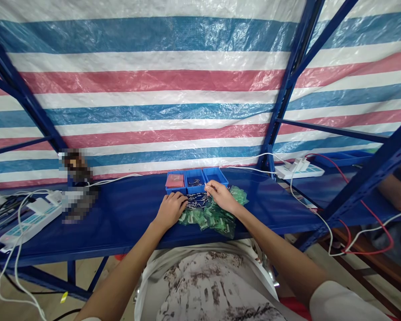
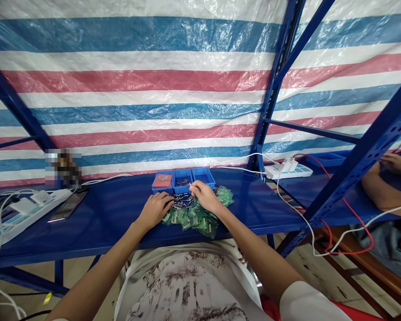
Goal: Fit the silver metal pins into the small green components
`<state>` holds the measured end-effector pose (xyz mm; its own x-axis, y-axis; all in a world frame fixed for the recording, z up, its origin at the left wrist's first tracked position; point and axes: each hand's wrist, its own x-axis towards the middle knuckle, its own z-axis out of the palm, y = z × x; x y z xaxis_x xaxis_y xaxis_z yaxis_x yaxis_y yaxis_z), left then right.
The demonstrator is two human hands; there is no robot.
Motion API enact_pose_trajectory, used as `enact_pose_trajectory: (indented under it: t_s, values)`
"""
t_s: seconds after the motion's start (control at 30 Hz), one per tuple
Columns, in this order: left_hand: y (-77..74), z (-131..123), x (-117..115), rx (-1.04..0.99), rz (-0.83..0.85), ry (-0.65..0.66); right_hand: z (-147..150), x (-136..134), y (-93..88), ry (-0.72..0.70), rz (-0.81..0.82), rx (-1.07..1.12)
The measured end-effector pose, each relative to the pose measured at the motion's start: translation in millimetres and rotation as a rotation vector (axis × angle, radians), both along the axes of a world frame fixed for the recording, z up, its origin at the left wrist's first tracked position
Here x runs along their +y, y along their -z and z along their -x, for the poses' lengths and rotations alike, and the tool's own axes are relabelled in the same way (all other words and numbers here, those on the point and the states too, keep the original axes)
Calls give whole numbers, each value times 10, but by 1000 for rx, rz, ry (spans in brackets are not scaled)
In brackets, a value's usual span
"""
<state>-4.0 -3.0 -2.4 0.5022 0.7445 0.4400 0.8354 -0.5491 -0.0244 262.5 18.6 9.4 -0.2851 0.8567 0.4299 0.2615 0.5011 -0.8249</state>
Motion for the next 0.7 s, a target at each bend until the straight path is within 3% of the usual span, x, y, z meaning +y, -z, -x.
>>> enact_pose_trajectory:
  t_s: [0.53,0.7]
  values:
    - [8,-4,15,8,-18,5,-18,116,60,67,-73,26]
    - [14,-8,19,1,-11,3,11,70,58,147,-106,-28]
